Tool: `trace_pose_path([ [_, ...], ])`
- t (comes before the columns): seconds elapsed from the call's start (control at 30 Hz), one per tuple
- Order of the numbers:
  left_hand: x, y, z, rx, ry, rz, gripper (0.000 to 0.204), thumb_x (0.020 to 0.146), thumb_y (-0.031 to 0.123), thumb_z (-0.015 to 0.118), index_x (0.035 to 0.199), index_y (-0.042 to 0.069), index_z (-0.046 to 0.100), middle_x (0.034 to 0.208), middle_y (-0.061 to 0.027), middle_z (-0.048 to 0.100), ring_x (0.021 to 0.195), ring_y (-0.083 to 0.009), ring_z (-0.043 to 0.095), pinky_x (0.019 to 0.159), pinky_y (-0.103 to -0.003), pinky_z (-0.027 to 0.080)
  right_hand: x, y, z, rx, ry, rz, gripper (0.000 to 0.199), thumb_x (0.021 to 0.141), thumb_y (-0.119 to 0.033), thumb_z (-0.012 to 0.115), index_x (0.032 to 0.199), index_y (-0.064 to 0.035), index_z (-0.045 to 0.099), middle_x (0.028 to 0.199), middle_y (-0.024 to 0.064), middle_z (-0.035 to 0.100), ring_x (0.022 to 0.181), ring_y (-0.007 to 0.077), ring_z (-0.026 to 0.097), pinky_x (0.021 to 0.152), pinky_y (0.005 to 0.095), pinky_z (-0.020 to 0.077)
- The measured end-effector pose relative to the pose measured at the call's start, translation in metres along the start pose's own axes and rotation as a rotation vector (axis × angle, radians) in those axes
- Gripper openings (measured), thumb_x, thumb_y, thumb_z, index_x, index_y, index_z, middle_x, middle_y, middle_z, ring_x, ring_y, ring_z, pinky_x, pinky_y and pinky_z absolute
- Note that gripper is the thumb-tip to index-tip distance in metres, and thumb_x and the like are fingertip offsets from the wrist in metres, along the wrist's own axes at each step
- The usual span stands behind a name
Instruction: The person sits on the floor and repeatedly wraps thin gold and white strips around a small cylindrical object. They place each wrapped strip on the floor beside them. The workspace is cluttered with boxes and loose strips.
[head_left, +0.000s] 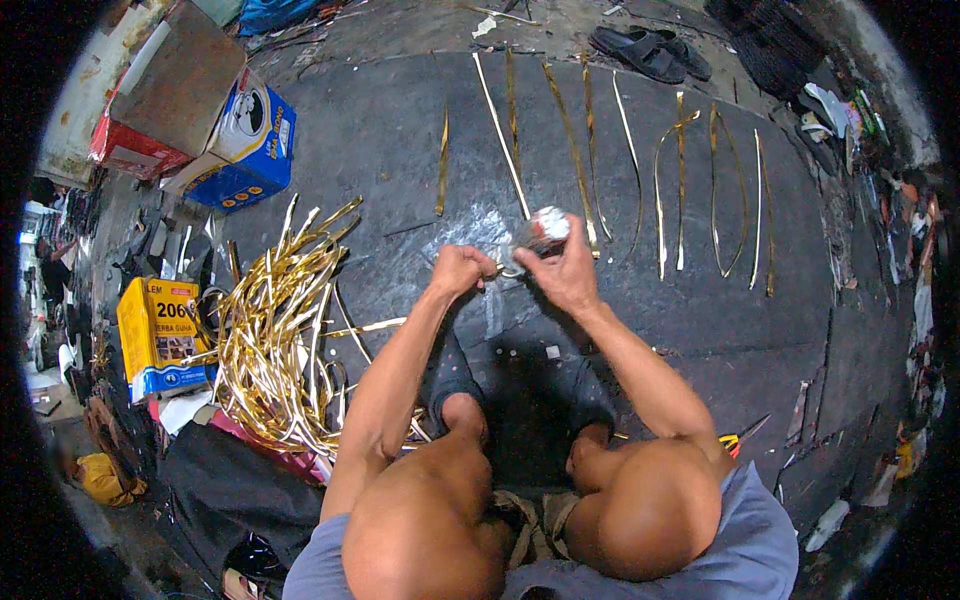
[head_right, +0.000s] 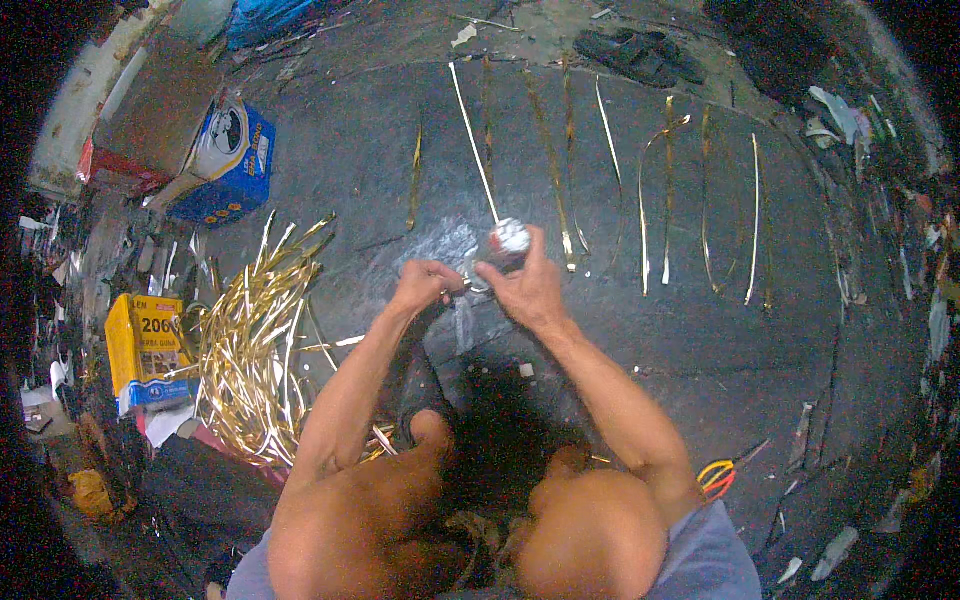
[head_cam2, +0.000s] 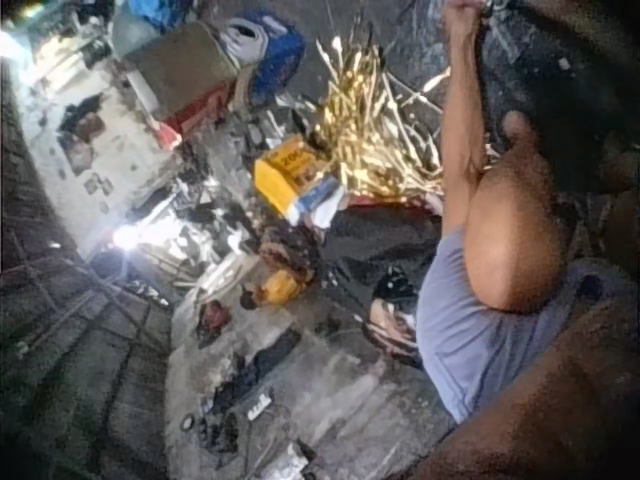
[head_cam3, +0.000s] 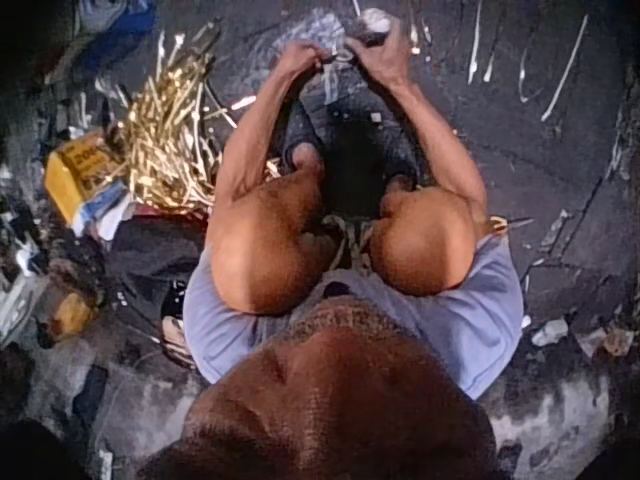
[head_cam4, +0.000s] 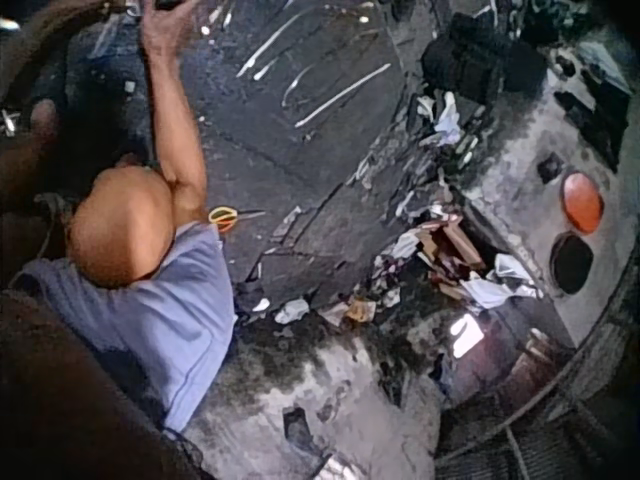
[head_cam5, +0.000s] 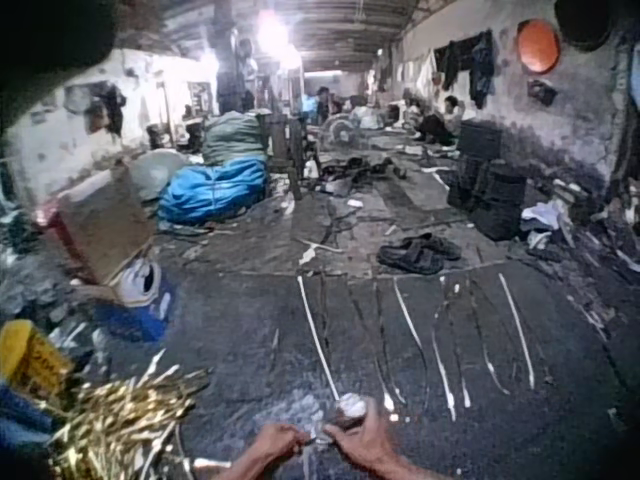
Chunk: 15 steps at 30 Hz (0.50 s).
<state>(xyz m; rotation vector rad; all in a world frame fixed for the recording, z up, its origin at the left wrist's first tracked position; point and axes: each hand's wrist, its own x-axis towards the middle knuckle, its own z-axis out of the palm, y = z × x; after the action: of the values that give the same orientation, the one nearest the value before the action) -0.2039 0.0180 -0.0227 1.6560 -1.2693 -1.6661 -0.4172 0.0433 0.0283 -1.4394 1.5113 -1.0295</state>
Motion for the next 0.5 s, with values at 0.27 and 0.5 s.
trace_pose_path([
  [0.27,-0.013,0.006,0.015,0.093,0.132,0.057,0.002,0.077,-0.001,0.071,0.079,-0.002,0.071,0.068,-0.0088,0.069,0.058,-0.0152,0.063,0.055,-0.031,0.053,-0.013,0.013,0.022,-0.438,0.039,-0.38,0.072,0.08,-0.028,0.085,0.132,0.0027,0.045,0.107,0.0276,0.067,0.098,0.0454,0.068,0.08,0.0477,0.056],
  [0.5,-0.047,0.029,0.045,0.033,0.138,0.753,0.055,0.075,0.006,0.075,0.127,0.004,0.059,0.12,-0.0179,0.064,0.117,-0.0338,0.061,0.098,-0.042,0.051,-0.019,0.03,0.014,-0.499,-0.033,-0.418,0.072,0.079,-0.013,0.077,0.141,-0.0004,0.042,0.121,0.0237,0.061,0.106,0.0417,0.065,0.084,0.0479,0.057],
])
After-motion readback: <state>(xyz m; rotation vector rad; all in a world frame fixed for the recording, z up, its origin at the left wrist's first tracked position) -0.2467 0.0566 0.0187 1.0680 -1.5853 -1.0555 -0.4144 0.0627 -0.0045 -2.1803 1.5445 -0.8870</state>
